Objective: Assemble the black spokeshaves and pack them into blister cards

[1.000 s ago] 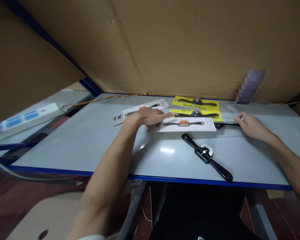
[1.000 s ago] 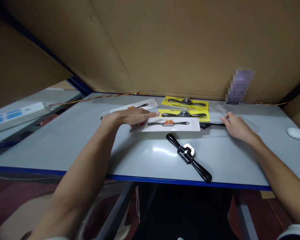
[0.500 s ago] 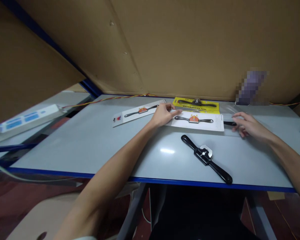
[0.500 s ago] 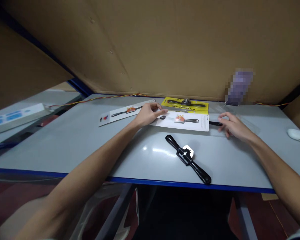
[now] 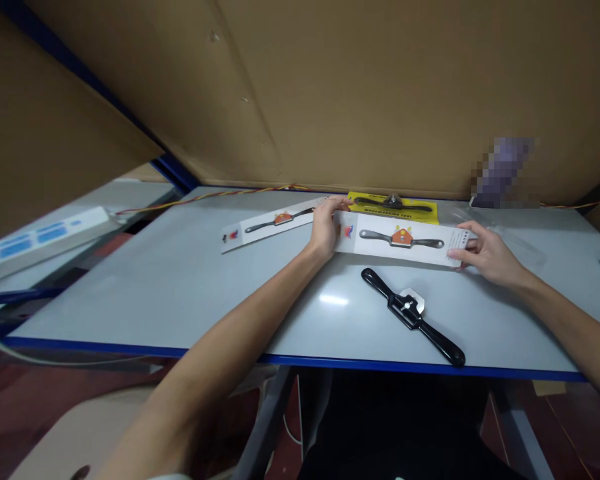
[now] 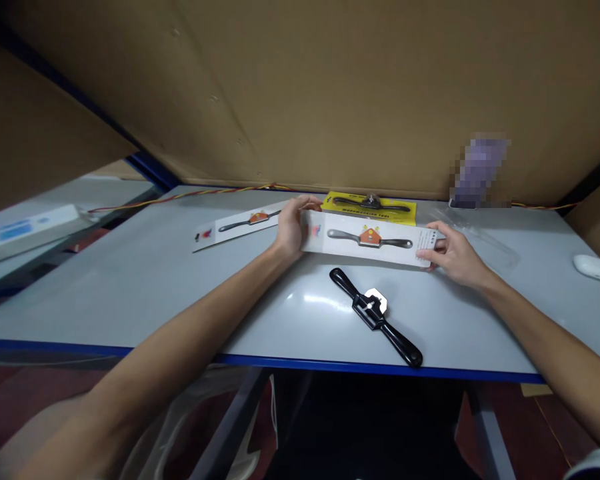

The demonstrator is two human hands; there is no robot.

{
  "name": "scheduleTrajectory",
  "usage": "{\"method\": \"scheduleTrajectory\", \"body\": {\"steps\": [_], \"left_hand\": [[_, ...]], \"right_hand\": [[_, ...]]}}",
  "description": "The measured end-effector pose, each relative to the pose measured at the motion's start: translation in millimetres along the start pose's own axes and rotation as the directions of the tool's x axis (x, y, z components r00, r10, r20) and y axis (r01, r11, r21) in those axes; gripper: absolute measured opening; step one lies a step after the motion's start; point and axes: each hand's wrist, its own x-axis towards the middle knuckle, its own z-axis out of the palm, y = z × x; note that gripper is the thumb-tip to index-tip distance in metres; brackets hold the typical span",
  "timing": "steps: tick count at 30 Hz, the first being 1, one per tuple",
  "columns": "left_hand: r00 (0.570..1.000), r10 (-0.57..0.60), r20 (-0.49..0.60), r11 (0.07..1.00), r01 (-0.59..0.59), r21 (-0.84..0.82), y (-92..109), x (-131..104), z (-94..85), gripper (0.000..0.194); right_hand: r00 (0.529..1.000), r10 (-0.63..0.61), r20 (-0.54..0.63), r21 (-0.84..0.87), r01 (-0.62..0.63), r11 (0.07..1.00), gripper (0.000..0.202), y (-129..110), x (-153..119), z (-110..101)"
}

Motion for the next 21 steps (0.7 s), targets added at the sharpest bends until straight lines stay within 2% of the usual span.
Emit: {"method": "scheduleTrajectory", "body": {"steps": [3,5,7,9,11,14,16,18,21], "left_hand": [[0.986,-0.069,-0.154,0.996,0.060,-0.066,1.9,4.9,-6.5,0.051],[0.975,-0.046,-0.219,0.997,0.060,0.057,-0.1,8.2,-20.2,0.043],[0.967,0.037,-0.251,0.962,0.033,0.272,-7.2,11.0,-37.9,0.038],[0.975,0.047,-0.217,0.888,0.059,0.457,-18.6,13.5,-53.7,0.041],[0.983,-0.027,-0.182,0.815,0.128,0.565,-31.0,16.0,-63.5,0.050],[0.985,-0.151,-0.089,0.749,0.172,0.640,-44.0,18.5,-66.1,0.058],[0.985,-0.170,-0.030,0.740,0.148,0.657,-46.6,18.3,-62.8,0.059],[0.990,-0.143,-0.012,0.734,0.114,0.670,-45.0,16.2,-58.5,0.060],[0.990,-0.133,-0.053,0.702,0.132,0.700,-39.8,11.5,-54.1,0.062]], "right_hand": [[1.000,-0.011,-0.026,0.009,0.011,1.000,0.064,-5.6,0.6,0.2],[0.996,-0.040,-0.081,-0.018,0.038,0.999,0.058,-8.1,-0.6,2.8],[0.987,-0.073,-0.144,-0.062,0.064,0.996,0.051,-7.8,-2.7,6.7],[0.974,-0.109,-0.198,-0.100,0.091,0.991,0.043,-4.9,-4.6,10.6],[0.960,-0.151,-0.234,-0.128,0.124,0.984,0.036,-1.8,-4.4,13.6],[0.919,-0.248,-0.307,-0.195,0.194,0.961,0.027,-2.3,5.5,15.1],[0.880,-0.339,-0.333,-0.287,0.248,0.925,0.021,-6.2,20.4,14.3],[0.853,-0.442,-0.279,-0.386,0.321,0.865,0.015,-9.5,39.4,13.4],[0.828,-0.544,-0.132,-0.476,0.429,0.768,0.015,-5.4,63.5,12.8]]}}
